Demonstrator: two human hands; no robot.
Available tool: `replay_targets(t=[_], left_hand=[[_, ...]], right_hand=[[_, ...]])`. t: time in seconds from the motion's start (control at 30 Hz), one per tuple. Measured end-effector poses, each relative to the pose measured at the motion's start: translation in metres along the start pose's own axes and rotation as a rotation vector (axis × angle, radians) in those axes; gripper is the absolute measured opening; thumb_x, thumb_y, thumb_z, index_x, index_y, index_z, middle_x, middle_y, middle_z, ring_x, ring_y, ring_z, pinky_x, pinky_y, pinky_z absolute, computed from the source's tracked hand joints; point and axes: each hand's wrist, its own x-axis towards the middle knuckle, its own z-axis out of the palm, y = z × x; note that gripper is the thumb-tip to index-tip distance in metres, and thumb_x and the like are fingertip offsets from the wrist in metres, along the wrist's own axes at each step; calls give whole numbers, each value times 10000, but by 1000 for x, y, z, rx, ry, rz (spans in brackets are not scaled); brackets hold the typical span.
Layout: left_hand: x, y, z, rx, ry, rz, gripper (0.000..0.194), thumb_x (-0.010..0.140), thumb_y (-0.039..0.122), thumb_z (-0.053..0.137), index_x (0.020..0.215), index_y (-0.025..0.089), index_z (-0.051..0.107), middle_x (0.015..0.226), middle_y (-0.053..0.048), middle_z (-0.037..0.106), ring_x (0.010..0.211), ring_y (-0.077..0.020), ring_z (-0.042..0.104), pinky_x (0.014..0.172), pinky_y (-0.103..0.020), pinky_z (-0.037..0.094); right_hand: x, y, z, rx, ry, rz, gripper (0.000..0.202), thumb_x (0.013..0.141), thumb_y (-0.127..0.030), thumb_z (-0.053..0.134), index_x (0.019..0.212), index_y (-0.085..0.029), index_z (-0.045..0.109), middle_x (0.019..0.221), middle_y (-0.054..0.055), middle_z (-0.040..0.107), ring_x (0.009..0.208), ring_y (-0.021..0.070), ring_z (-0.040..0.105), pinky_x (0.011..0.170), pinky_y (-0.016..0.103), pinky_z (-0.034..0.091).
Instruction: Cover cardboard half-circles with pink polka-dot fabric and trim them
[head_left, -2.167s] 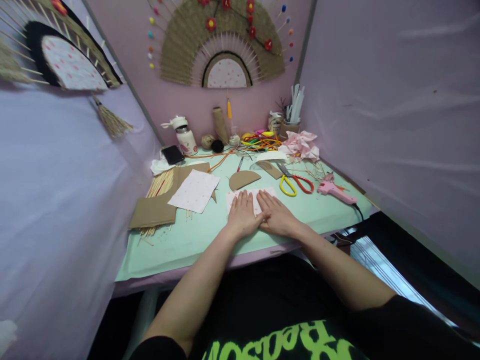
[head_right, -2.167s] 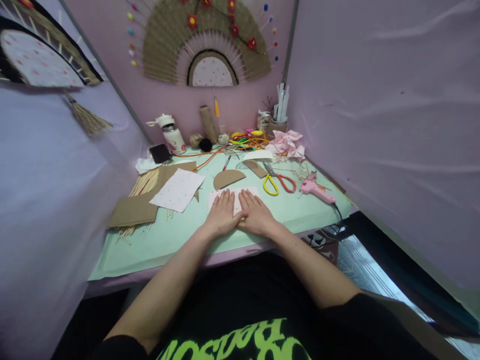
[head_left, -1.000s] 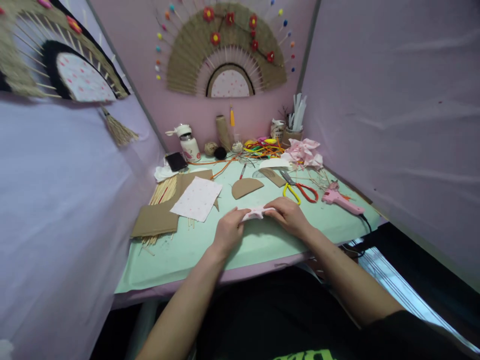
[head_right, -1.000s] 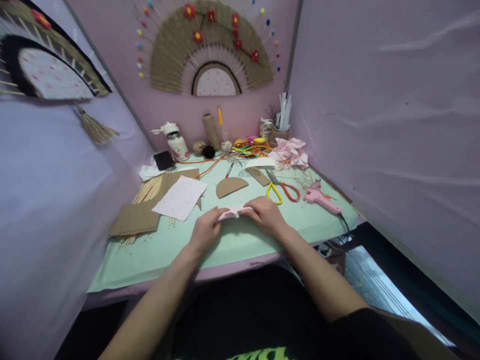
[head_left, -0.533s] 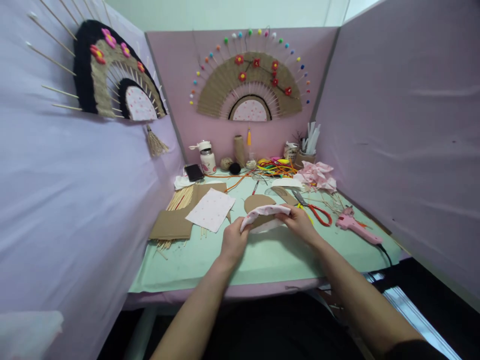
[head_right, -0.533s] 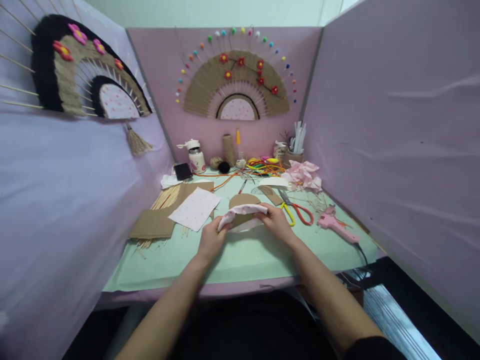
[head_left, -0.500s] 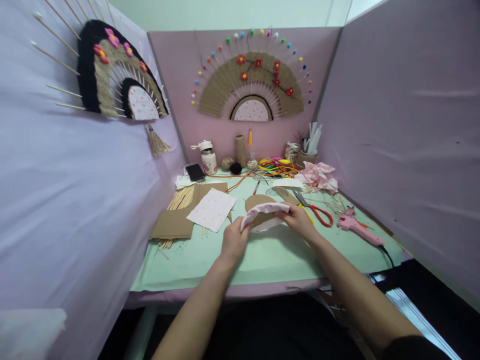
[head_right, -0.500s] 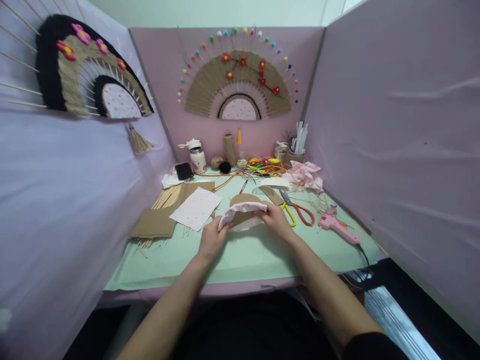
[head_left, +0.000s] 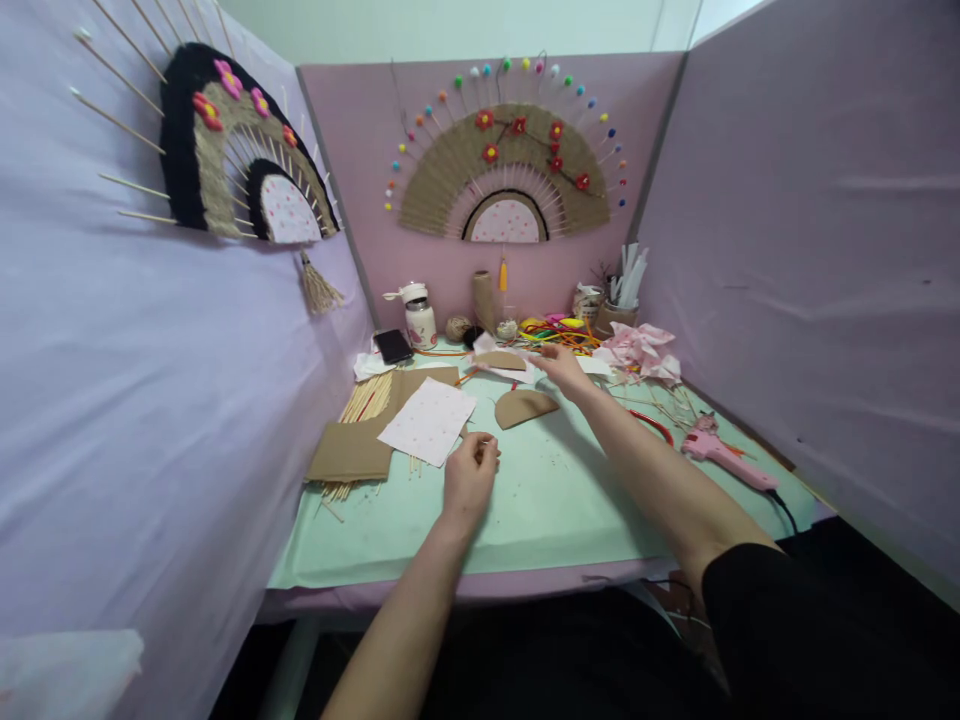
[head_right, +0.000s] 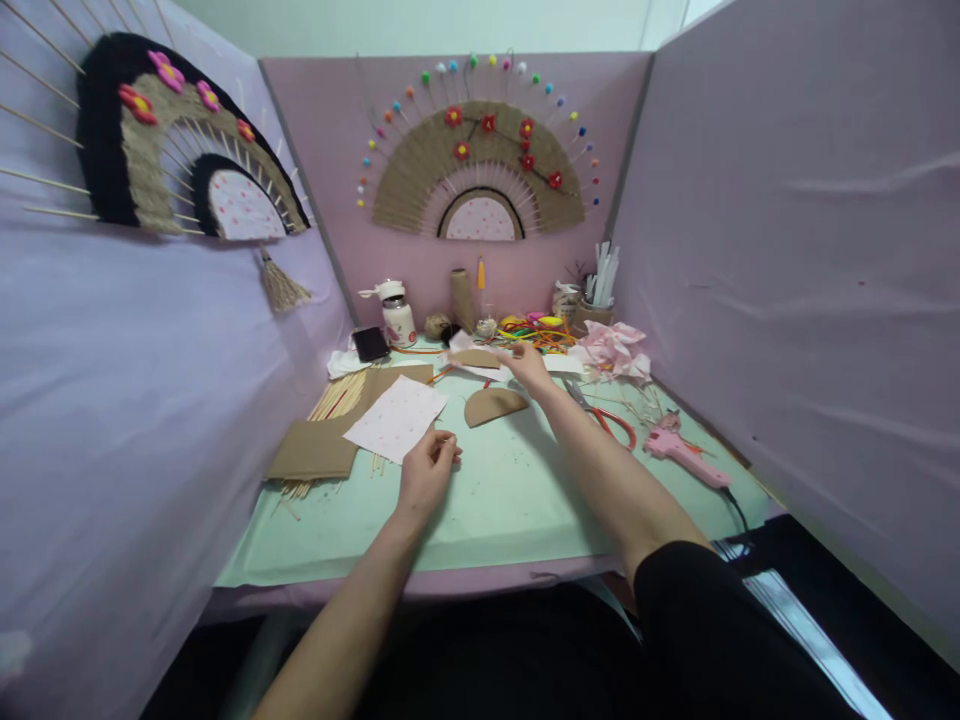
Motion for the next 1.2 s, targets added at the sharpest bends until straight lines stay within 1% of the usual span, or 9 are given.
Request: replay_targets(t=[0.23, 0.5, 0.63, 0.7, 0.73, 0.8, 0.87, 1.1, 1.2], left_hand=[[1, -1, 2, 77, -47, 20, 131, 855, 284, 523, 843, 203, 625, 752, -34, 721, 693, -176, 688, 678, -290, 500], [1, 1, 1, 49, -13, 26, 160, 840, 228, 525, 974, 198, 608, 785, -32, 715, 707, -172, 683, 707, -305, 512], [0, 3, 2, -47, 5, 53, 326, 812, 247, 599, 1127, 189, 540, 923, -64, 698, 781, -168, 679, 738, -309, 535], [-2, 5, 3, -79, -38, 92, 428, 795, 271, 641, 1191, 195, 499, 1042, -96, 672, 879, -182, 675, 751, -309, 543], [-3, 7, 4, -86, -64, 115, 464, 792, 282, 654, 1215, 199, 481, 1087, -108, 656, 925, -191, 669, 758, -313, 546], [-5, 10, 4, -87, -102, 151, 498, 796, 305, 662, 1240, 205, 460, 1133, -123, 634, 984, -207, 656, 776, -326, 548], [-7, 11, 3, -90, -125, 168, 504, 810, 321, 654, 1254, 206, 446, 1151, -130, 622, 1003, -213, 650, 792, -340, 547], [-5, 6, 1, -197, -210, 141, 446, 872, 366, 583, 1269, 209, 457, 1174, -124, 625, 1040, -210, 639, 811, -334, 541], [-2, 4, 2, -208, -152, 105, 345, 892, 372, 545, 1189, 198, 519, 1130, -117, 649, 1033, -212, 639, 806, -338, 544]], right_hand=[[-48, 22, -3, -232, -364, -82, 744, 454, -212, 889, 1158, -213, 651, 1172, 96, 691, 1039, 278, 640, 930, 387, 480], [-87, 2, -15, -271, -279, -164, 962, 537, -449, 854, 1370, -162, 468, 1247, 161, 590, 1177, 334, 517, 1019, 503, 370], [-131, -12, -21, 293, -218, 52, 833, 569, -540, 818, 1284, -229, 523, 1185, 102, 618, 1117, 288, 555, 1015, 468, 400], [-153, -21, -21, 484, -303, 139, 661, 786, -744, 485, 1200, -237, 574, 1084, 99, 670, 1010, 266, 623, 896, 448, 491], [-164, -25, -20, 689, -431, 248, 712, 809, -793, 373, 1168, -220, 595, 1075, 118, 681, 1002, 276, 630, 876, 459, 500], [-180, -31, -19, 1004, -572, 423, 781, 810, -830, 294, 1142, -197, 608, 1057, 131, 696, 985, 275, 641, 872, 456, 501], [-190, -34, -17, 1192, -605, 534, 755, 819, -819, 322, 1125, -194, 614, 1041, 119, 706, 958, 252, 649, 877, 431, 495], [-198, -27, -13, 1243, -579, 549, 710, 808, -807, 394, 1127, -212, 616, 1039, 94, 712, 941, 235, 651, 851, 412, 505], [-199, -24, -7, 1100, -437, 453, 627, 788, -767, 492, 1114, -243, 600, 1073, 83, 688, 990, 247, 631, 851, 413, 514]])
